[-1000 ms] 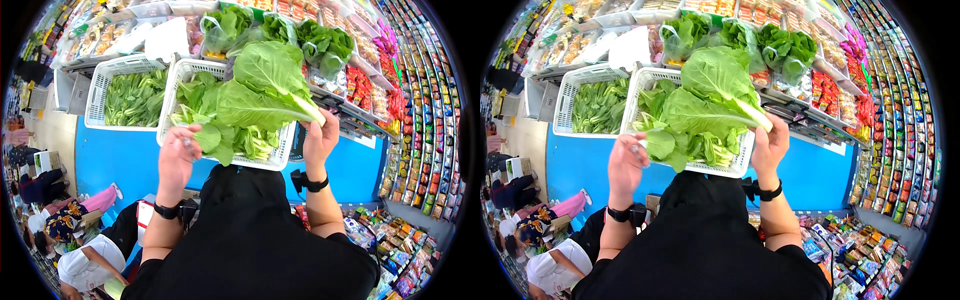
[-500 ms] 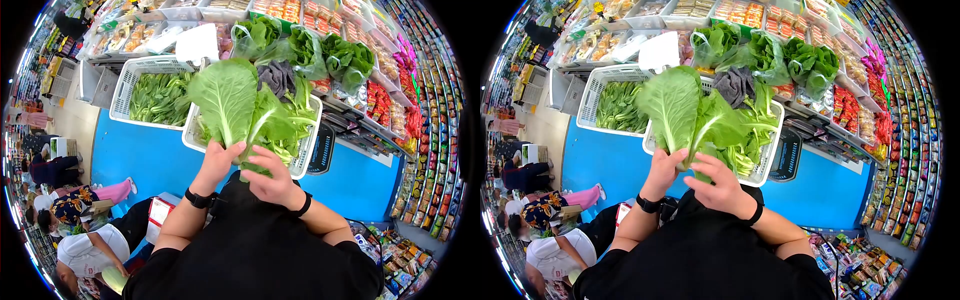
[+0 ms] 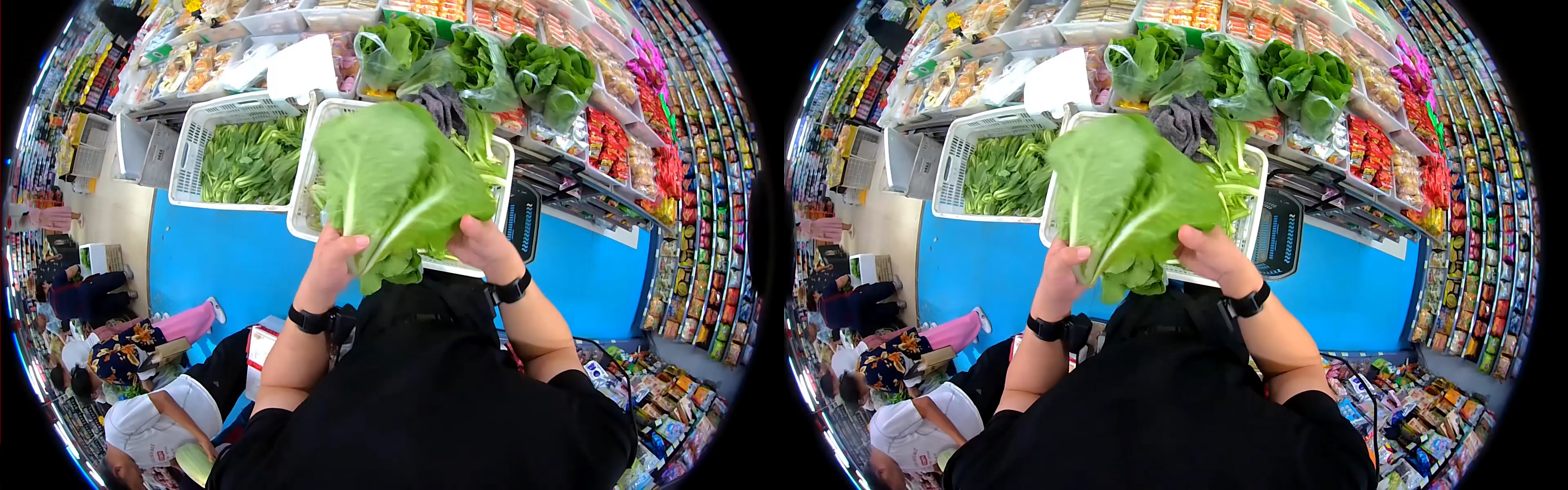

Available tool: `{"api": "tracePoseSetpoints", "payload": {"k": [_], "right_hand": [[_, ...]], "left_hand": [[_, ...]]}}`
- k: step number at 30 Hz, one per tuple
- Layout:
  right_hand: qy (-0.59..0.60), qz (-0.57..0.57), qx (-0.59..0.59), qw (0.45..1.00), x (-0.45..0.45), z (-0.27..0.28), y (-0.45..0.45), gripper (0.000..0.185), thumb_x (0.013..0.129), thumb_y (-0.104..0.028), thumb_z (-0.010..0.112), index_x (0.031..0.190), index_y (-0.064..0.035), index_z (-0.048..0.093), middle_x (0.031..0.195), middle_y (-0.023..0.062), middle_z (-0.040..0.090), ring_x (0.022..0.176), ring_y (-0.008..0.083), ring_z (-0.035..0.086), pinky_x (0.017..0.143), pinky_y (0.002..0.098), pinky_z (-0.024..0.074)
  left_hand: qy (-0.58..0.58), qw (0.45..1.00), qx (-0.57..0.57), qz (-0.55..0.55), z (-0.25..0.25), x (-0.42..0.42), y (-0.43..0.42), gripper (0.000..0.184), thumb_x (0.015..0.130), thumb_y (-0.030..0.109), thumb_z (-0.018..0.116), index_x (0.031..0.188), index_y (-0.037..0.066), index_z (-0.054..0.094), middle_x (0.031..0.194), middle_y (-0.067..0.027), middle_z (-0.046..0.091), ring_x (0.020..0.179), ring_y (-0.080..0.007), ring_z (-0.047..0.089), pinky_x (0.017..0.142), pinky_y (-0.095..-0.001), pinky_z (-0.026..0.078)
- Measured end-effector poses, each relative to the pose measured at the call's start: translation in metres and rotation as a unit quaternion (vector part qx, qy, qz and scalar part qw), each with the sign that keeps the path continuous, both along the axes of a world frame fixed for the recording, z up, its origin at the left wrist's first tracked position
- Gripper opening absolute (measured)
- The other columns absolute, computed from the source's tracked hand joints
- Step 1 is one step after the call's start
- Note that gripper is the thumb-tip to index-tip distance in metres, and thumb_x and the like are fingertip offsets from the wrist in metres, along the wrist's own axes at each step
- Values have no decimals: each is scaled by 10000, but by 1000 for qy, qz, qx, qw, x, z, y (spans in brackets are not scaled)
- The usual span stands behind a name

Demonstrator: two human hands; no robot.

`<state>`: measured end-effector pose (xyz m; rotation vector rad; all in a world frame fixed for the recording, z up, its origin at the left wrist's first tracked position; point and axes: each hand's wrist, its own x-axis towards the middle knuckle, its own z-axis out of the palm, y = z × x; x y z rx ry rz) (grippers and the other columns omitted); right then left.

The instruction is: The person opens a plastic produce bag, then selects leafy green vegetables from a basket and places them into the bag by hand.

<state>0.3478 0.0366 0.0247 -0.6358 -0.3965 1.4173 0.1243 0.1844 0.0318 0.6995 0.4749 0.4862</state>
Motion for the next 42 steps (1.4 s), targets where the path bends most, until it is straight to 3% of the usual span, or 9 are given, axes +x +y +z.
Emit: {"api": "tracePoseSetpoints", "payload": {"k": [2, 9, 13, 25, 28, 32, 35, 40, 42], "right_hand": [[50, 53, 39, 997, 16, -9, 5, 766, 939, -255, 827, 1569, -65, 436, 1528, 116, 571, 1408, 309, 559, 1173, 499, 474], [2, 38, -49, 998, 18, 2, 24, 656, 907, -28, 782, 1500, -28, 501, 1432, 127, 634, 1285, 305, 644, 1079, 470, 551], [-51, -90, -116, 988, 25, 15, 20, 549, 933, 62, 691, 1456, -14, 542, 1410, 140, 645, 1268, 321, 650, 1079, 498, 561], [52, -307, -117, 943, -18, -40, 1, 482, 1000, -7, 680, 1458, -73, 543, 1407, 78, 641, 1274, 273, 637, 1097, 480, 535], [104, -280, -121, 947, -49, -55, 10, 451, 1011, -19, 680, 1442, -70, 556, 1395, 75, 648, 1265, 254, 639, 1080, 440, 538], [-168, 15, -101, 981, -50, -98, -5, 547, 919, -168, 839, 1398, -29, 614, 1392, 86, 659, 1294, 230, 614, 1068, 371, 510], [-403, 208, -98, 886, -21, -91, -25, 812, 859, -227, 888, 1545, -10, 512, 1499, 135, 610, 1358, 230, 568, 1182, 371, 410], [57, 44, -139, 988, -16, -121, -31, 677, 1015, -305, 747, 1561, -33, 454, 1504, 118, 591, 1356, 257, 596, 1142, 418, 489], [68, 42, -172, 982, -17, -121, -20, 688, 1018, -348, 743, 1554, -28, 455, 1497, 109, 595, 1341, 242, 599, 1135, 405, 487]], "left_hand": [[9, 992, 61, -107, 1, -2, 6, 602, 952, 153, 668, 1496, -49, 507, 1384, -151, 665, 1237, -246, 664, 1055, -396, 539], [132, 959, 193, -159, 17, 14, 9, 461, 1097, 180, 587, 1498, -37, 520, 1400, -115, 653, 1242, -193, 627, 1058, -369, 516], [178, 930, 320, -46, -12, 16, 16, 732, 1116, 581, 405, 1556, -4, 416, 1453, -119, 606, 1223, -181, 545, 1019, -351, 450], [12, 990, 117, 78, -44, 20, 5, 526, 1093, 594, 446, 1397, 165, 445, 1302, -130, 628, 991, -185, 583, 876, -363, 470], [-4, 988, 124, 97, -42, 22, -6, 506, 1087, 572, 489, 1383, 164, 451, 1275, -114, 596, 978, -210, 612, 835, -401, 509], [12, 988, 102, 115, -49, 15, -9, 487, 1082, 558, 504, 1367, 165, 463, 1285, -101, 575, 965, -215, 601, 826, -405, 511], [22, 987, 103, 124, -52, 2, -2, 481, 1075, 556, 510, 1355, 167, 477, 1276, -100, 580, 951, -210, 596, 823, -398, 505], [19, 993, 84, 81, -55, -19, 2, 484, 1060, 561, 511, 1333, 161, 498, 1234, -94, 603, 951, -193, 591, 815, -390, 499], [28, 994, 104, 21, -58, -26, -1, 511, 1054, 573, 503, 1325, 140, 497, 1216, -91, 616, 953, -186, 591, 820, -390, 502]]}}
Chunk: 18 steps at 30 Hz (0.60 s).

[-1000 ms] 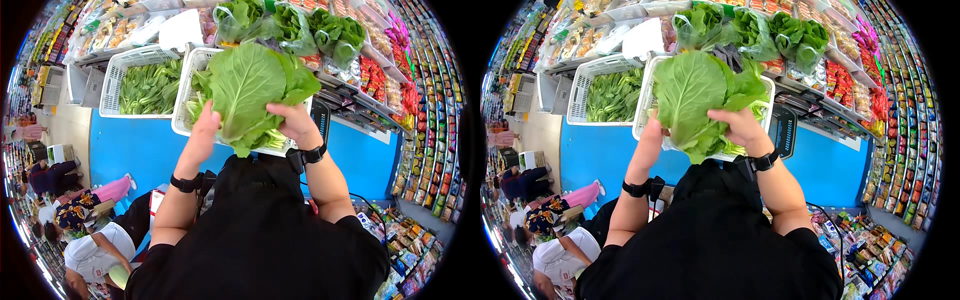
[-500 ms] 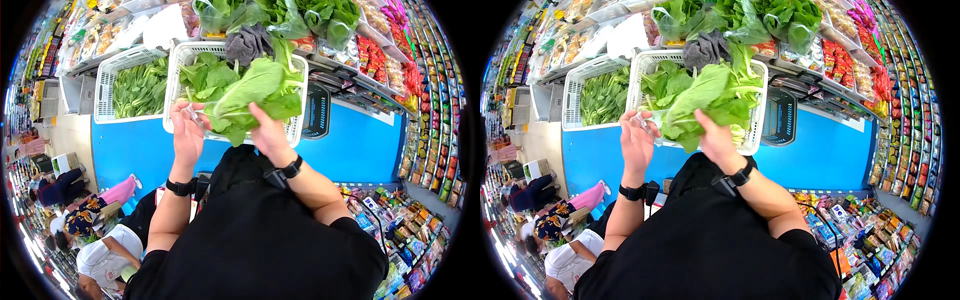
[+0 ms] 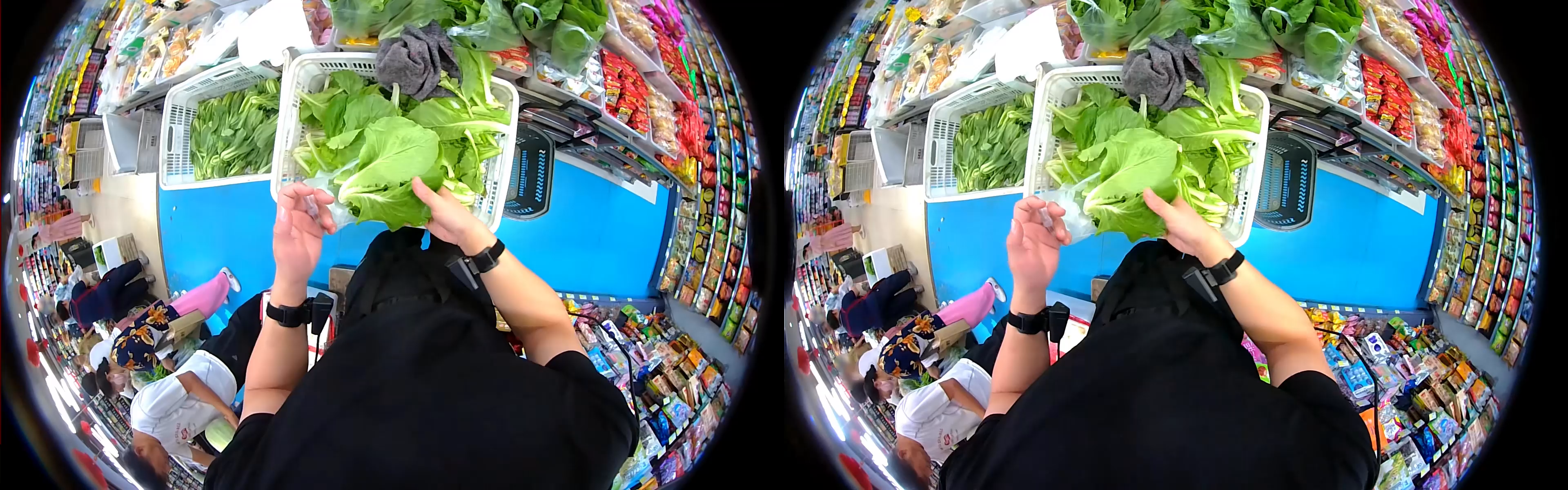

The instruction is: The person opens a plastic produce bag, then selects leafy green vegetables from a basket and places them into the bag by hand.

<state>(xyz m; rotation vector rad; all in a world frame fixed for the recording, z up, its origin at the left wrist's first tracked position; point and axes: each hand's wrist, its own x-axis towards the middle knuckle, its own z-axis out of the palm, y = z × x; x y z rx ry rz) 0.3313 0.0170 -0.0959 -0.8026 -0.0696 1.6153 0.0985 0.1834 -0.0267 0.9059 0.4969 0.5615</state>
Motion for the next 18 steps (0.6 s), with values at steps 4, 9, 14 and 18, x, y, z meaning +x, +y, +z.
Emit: {"api": "tracePoseSetpoints", "payload": {"k": [4, 9, 14, 18], "right_hand": [[-280, 81, -51, 955, -23, 9, 13, 574, 1016, -382, 723, 1412, 18, 605, 1347, 142, 703, 1209, 256, 679, 1058, 393, 522], [-485, 135, 10, 864, -52, 14, 24, 452, 913, -362, 793, 1219, -47, 686, 1102, 136, 763, 990, 267, 719, 909, 390, 557], [-270, 240, -58, 930, -43, -28, 9, 385, 941, -285, 799, 1251, -82, 694, 1139, 71, 744, 982, 170, 693, 853, 351, 545], [-26, 32, -97, 994, -37, -24, -9, 559, 973, -278, 786, 1444, -57, 582, 1383, 76, 666, 1206, 245, 667, 1037, 402, 538]], "left_hand": [[26, 998, 62, 9, 1, 0, -11, 562, 1046, 600, 502, 1331, 116, 495, 1259, -103, 608, 962, -187, 592, 839, -391, 512], [89, 981, 124, -119, 25, 18, -47, 650, 1035, 594, 550, 1386, 51, 485, 1381, -119, 570, 1057, -194, 602, 957, -388, 505], [97, 978, 109, -149, 27, 14, -51, 658, 1031, 569, 576, 1394, 26, 492, 1395, -120, 566, 1072, -182, 603, 998, -370, 483], [68, 993, 42, -86, 9, 0, -53, 641, 1032, 561, 575, 1388, 34, 501, 1396, -126, 567, 1028, -171, 600, 972, -356, 478]]}}
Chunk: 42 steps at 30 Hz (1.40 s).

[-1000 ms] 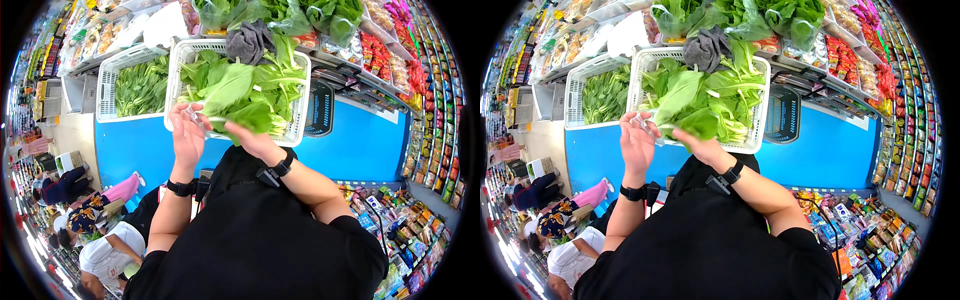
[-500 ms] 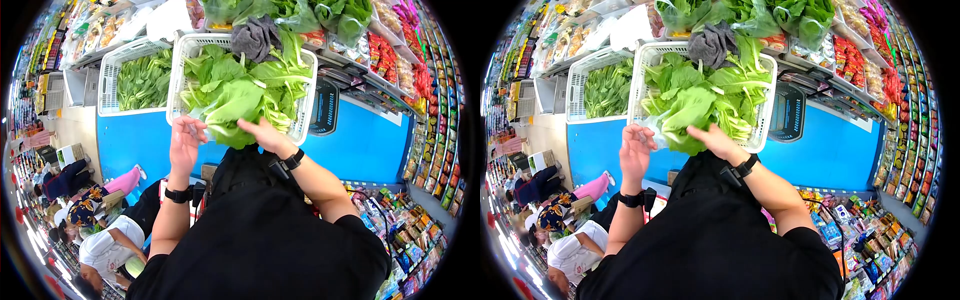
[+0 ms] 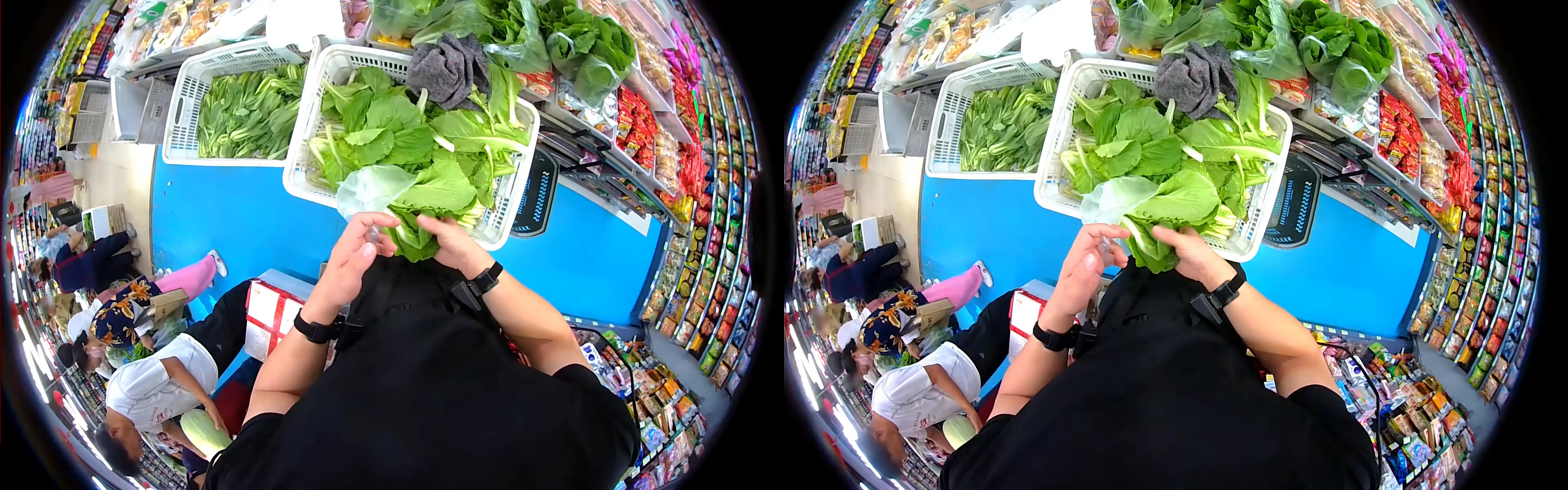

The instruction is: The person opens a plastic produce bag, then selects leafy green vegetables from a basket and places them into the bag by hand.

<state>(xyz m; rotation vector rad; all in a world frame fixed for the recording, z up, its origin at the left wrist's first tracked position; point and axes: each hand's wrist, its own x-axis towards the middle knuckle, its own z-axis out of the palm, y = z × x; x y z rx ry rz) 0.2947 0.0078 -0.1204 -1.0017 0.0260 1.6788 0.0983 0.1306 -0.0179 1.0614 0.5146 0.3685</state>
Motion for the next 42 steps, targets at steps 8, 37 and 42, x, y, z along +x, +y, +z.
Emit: {"api": "tracePoseSetpoints", "payload": {"k": [8, 37, 42], "right_hand": [[249, -58, 102, 962, 33, -5, -1, 1027, 882, -700, 739, 1643, -129, 353, 1661, 121, 432, 1495, 327, 452, 1256, 545, 338], [-395, 75, 29, 915, -81, -32, 96, 775, 834, -291, 830, 1448, 36, 487, 1193, 227, 730, 1110, 310, 706, 964, 402, 551], [-475, 257, 17, 842, -38, 62, 96, 861, 836, -249, 858, 1517, 53, 425, 1384, 235, 630, 1247, 273, 644, 1013, 344, 535]], "left_hand": [[-32, 997, 5, 71, -6, -27, 18, 615, 1028, 579, 565, 1366, 68, 516, 1384, -143, 572, 1003, -190, 600, 916, -355, 497], [-8, 998, -17, -63, -10, -26, 22, 784, 1008, 665, 568, 1437, 13, 501, 1470, -143, 536, 1104, -207, 624, 988, -411, 501], [-66, 992, -61, 85, -12, -41, 48, 677, 1039, 651, 518, 1363, 58, 539, 1455, -144, 550, 1067, -201, 641, 954, -414, 523]]}}
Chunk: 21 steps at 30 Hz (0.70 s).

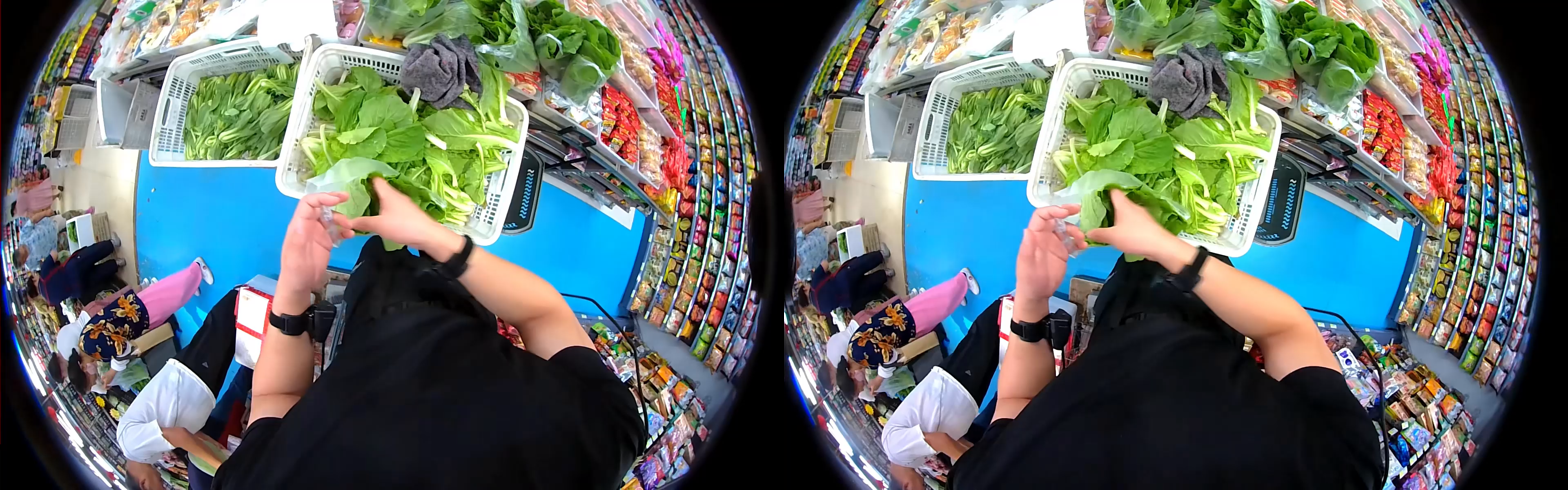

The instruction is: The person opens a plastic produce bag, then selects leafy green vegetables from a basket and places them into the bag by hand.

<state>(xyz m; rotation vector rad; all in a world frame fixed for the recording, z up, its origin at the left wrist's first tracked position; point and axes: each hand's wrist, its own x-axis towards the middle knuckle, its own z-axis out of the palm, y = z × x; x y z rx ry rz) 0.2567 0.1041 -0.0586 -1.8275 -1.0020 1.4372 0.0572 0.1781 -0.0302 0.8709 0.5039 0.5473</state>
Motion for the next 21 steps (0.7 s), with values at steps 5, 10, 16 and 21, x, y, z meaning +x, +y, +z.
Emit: {"api": "tracePoseSetpoints", "payload": {"k": [5, 10, 16, 21], "right_hand": [[-35, -157, 58, 985, 88, -9, -52, 335, 1006, -156, 706, 1288, 13, 645, 1093, 109, 761, 981, 163, 714, 879, 326, 576], [-42, -68, 33, 996, 91, -80, -74, 335, 963, -220, 748, 1201, 11, 702, 1095, 138, 785, 994, 203, 740, 910, 334, 572], [141, -172, -4, 975, 83, -84, -65, 153, 974, -145, 736, 1025, -3, 709, 927, 34, 743, 827, 104, 670, 764, 283, 539], [68, -189, 38, 979, 92, -50, -62, 111, 988, -99, 700, 1016, 8, 688, 913, 48, 735, 843, 117, 677, 781, 284, 543]], "left_hand": [[-65, 985, -108, 121, -4, -13, 17, 587, 1046, 642, 492, 1310, 122, 562, 1419, -107, 577, 1045, -208, 629, 913, -431, 527], [-45, 978, -142, 148, -1, -12, 28, 540, 1035, 635, 498, 1250, 148, 589, 1350, -61, 580, 986, -196, 576, 850, -422, 481], [-32, 982, -132, 134, 5, -9, 40, 517, 1038, 617, 513, 1245, 150, 588, 1342, -57, 580, 985, -191, 577, 842, -417, 483], [3, 990, -85, 116, 16, -3, 45, 486, 1051, 585, 516, 1254, 148, 583, 1342, -63, 594, 955, -170, 576, 814, -382, 486]]}}
